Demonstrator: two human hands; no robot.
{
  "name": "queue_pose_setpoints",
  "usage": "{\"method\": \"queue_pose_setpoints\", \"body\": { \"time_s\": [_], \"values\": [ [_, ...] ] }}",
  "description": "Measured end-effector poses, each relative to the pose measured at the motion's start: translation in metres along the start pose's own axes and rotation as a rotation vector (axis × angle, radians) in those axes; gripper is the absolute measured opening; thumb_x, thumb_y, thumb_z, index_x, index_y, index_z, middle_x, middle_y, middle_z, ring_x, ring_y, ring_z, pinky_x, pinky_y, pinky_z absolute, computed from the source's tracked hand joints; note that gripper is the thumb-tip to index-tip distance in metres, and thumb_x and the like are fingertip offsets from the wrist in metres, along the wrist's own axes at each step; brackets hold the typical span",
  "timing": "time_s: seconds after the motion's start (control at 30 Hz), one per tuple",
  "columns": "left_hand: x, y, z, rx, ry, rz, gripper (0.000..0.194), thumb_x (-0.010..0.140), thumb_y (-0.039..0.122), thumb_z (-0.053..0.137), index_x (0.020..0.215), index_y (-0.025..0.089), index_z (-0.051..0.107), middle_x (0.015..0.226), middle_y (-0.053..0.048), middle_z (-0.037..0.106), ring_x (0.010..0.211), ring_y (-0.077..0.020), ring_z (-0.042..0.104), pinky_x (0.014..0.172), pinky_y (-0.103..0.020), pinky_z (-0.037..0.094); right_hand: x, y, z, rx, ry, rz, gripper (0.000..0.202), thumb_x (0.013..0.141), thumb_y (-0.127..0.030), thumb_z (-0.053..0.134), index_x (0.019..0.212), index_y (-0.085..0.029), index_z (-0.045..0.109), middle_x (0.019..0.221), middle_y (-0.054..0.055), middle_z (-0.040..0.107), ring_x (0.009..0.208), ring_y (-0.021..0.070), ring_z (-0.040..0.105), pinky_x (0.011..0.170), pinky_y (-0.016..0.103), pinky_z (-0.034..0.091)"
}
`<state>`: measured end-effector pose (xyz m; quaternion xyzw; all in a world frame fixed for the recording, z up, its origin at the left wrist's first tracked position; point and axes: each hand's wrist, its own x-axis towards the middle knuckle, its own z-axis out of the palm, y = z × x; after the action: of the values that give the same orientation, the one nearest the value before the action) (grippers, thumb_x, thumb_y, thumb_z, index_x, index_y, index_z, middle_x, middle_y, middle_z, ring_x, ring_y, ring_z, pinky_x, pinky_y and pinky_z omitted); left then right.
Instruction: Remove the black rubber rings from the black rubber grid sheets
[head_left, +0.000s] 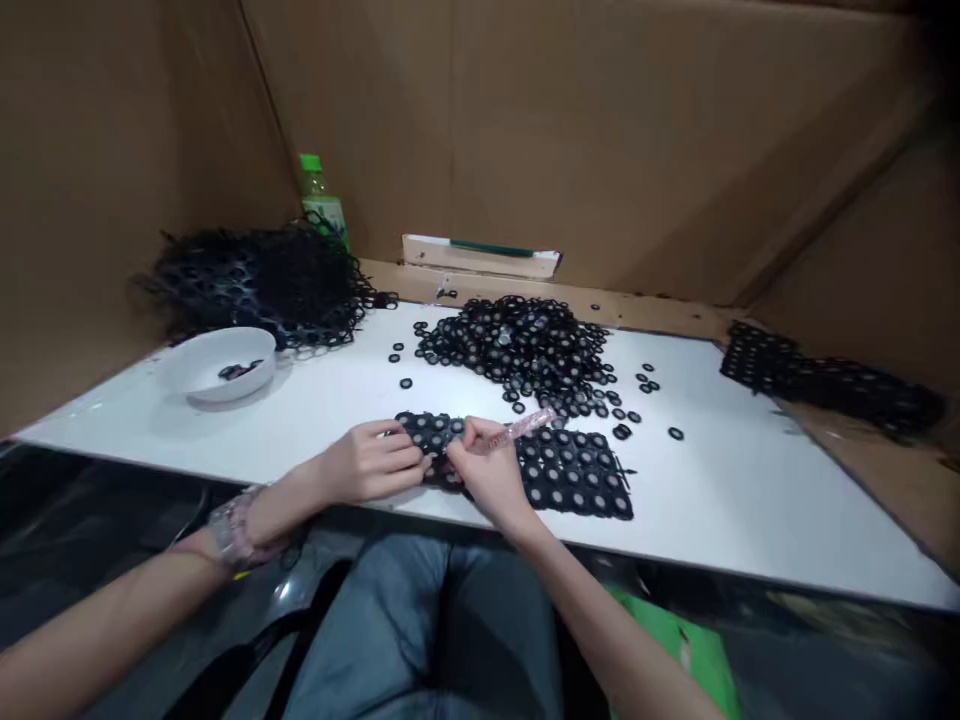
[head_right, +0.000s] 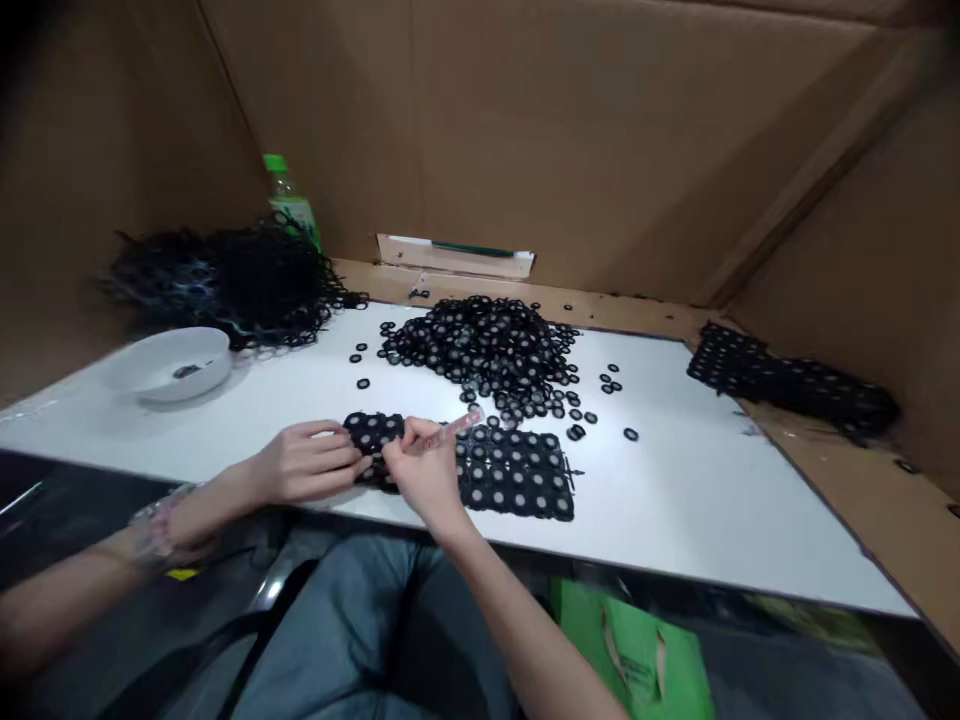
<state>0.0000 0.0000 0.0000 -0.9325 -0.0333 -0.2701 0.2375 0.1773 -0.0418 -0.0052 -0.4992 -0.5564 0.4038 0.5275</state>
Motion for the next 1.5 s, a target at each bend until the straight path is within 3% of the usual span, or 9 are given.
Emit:
{"method": "queue_pose_setpoints", "body": {
  "time_s": [0.3,0.47,0.6,0.7,0.77,0.9,1.07,1.27,1.5],
  "values": [
    [0.002,0.003,-0.003,0.025,-0.003,-0.035,0.015,0.081,0.010,0.051,0.069,0.017,0.057,0.064,0.002,0.063,0.060,-0.0091,0.055,0.077,-0.028,0.046,-0.003,0.002,0.006,-0.237,-0.053,-0.137,0.024,0.059,-0.010,0.046,0.048,-0.020,0.028,0.043,-0.008,0.030,0.043,0.0074,0.030,0.045,0.021,0.024],
    [0.005,-0.003,-0.015,-0.276,-0.239,-0.099,0.012,0.082,0.024,0.048,0.081,0.018,0.058,0.073,-0.003,0.063,0.069,-0.0140,0.056,0.073,-0.028,0.043,0.005,-0.002,-0.004,0.052,-0.022,0.075,0.023,0.059,-0.014,0.048,0.048,-0.021,0.029,0.037,-0.010,0.030,0.035,0.0066,0.032,0.037,0.019,0.021],
    [0.022,-0.013,-0.025,-0.511,-0.350,-0.366,0.029,0.079,0.044,0.048,0.091,0.019,0.057,0.087,-0.005,0.061,0.079,-0.0178,0.055,0.074,-0.028,0.041,0.033,-0.006,-0.020,0.202,0.166,0.080,0.023,0.060,-0.017,0.048,0.050,-0.022,0.028,0.034,-0.011,0.030,0.031,0.0066,0.034,0.034,0.017,0.021],
    [0.037,-0.026,-0.011,-0.454,-0.331,-0.671,0.026,0.086,0.037,0.038,0.092,0.019,0.056,0.092,-0.005,0.061,0.083,-0.0180,0.055,0.073,-0.027,0.039,0.052,0.000,-0.023,0.100,0.205,-0.030,0.022,0.059,-0.015,0.048,0.049,-0.021,0.030,0.034,-0.011,0.034,0.033,0.0075,0.039,0.037,0.017,0.028],
    [0.044,-0.034,0.005,-0.456,-0.371,-0.777,0.025,0.084,0.035,0.040,0.090,0.018,0.057,0.088,-0.005,0.062,0.079,-0.0181,0.055,0.068,-0.026,0.039,0.058,0.008,-0.021,0.058,0.206,-0.025,0.021,0.059,-0.015,0.048,0.048,-0.022,0.031,0.035,-0.010,0.035,0.034,0.0086,0.041,0.037,0.018,0.030],
    [0.046,-0.044,0.029,-0.670,-0.485,-0.758,0.023,0.076,0.039,0.052,0.079,0.017,0.059,0.068,0.000,0.059,0.059,-0.0137,0.051,0.053,-0.022,0.033,0.057,0.020,-0.018,-0.037,0.234,-0.017,0.021,0.058,-0.016,0.047,0.048,-0.022,0.030,0.036,-0.010,0.033,0.035,0.0094,0.041,0.039,0.019,0.031],
    [0.040,-0.048,0.037,-0.858,-0.542,-0.643,0.033,0.079,0.041,0.049,0.058,0.015,0.048,0.050,0.005,0.039,0.047,-0.0092,0.034,0.047,-0.021,0.024,0.055,0.020,-0.019,-0.156,0.241,-0.037,0.021,0.056,-0.015,0.047,0.047,-0.022,0.029,0.037,-0.009,0.033,0.037,0.0092,0.038,0.040,0.020,0.028],
    [0.033,-0.053,0.045,-1.052,-0.410,-0.564,0.032,0.085,0.037,0.043,0.062,0.014,0.047,0.062,0.003,0.046,0.059,-0.0102,0.041,0.059,-0.020,0.032,0.054,0.019,-0.018,-0.191,0.169,-0.025,0.020,0.056,-0.016,0.048,0.047,-0.022,0.031,0.038,-0.009,0.033,0.038,0.0089,0.036,0.040,0.021,0.026],
    [0.030,-0.049,0.050,-1.037,-0.403,-0.592,0.031,0.086,0.035,0.042,0.064,0.014,0.048,0.062,0.002,0.047,0.060,-0.0103,0.042,0.061,-0.020,0.033,0.053,0.018,-0.019,-0.159,0.136,-0.016,0.021,0.059,-0.017,0.047,0.047,-0.022,0.030,0.037,-0.009,0.033,0.037,0.0086,0.035,0.040,0.021,0.026]
  ]
}}
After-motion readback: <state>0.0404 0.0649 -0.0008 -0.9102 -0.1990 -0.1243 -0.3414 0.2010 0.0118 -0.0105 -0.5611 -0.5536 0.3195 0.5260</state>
